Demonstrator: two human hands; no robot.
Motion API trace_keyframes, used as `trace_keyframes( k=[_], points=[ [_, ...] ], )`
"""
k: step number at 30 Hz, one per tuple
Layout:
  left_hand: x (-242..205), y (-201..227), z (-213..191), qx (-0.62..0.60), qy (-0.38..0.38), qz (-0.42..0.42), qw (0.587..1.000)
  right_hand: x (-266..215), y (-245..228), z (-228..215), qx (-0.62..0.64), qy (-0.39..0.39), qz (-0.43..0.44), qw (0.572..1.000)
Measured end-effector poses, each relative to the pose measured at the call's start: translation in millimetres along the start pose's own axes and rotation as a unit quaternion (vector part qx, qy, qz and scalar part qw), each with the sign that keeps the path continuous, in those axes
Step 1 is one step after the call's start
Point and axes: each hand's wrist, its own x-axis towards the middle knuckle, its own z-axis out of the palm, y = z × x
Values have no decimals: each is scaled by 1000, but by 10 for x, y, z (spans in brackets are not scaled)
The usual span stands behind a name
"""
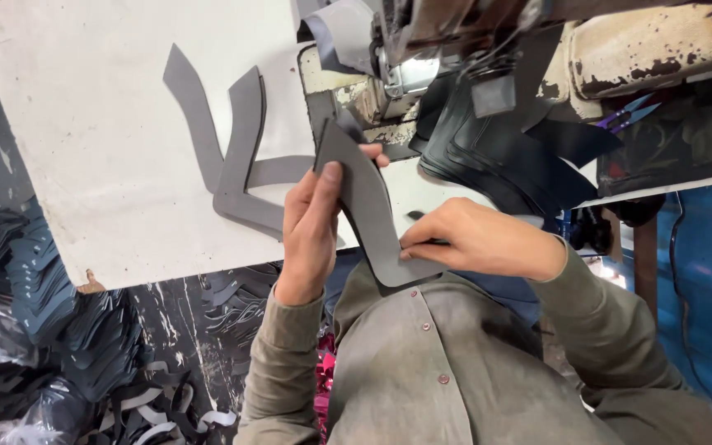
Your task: Sewing together synthetic components for shoe uppers using an industrial sewing machine.
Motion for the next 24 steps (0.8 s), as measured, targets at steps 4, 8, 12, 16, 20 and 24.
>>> trace_keyframes(
  k=[4, 8, 12, 16, 20, 24],
  points=[
    [171, -45, 157, 25, -43, 55, 997, -76, 41, -47, 64, -20, 31, 997],
    [257, -94, 265, 86, -36, 101, 990, -23, 135, 139, 95, 14, 53, 994],
    [377, -41, 292, 100, -36, 121, 987, 108, 220, 413, 139, 44, 73, 987],
    [521, -64, 197, 97, -47, 122, 987, 184, 175, 534, 171, 98, 74, 978],
    [639, -78, 134, 104, -52, 127, 985, 211, 113, 553, 162, 140, 52, 975],
    [780, -235, 41, 104, -43, 173, 979, 196, 80, 490, 156, 168, 44, 972]
  ],
)
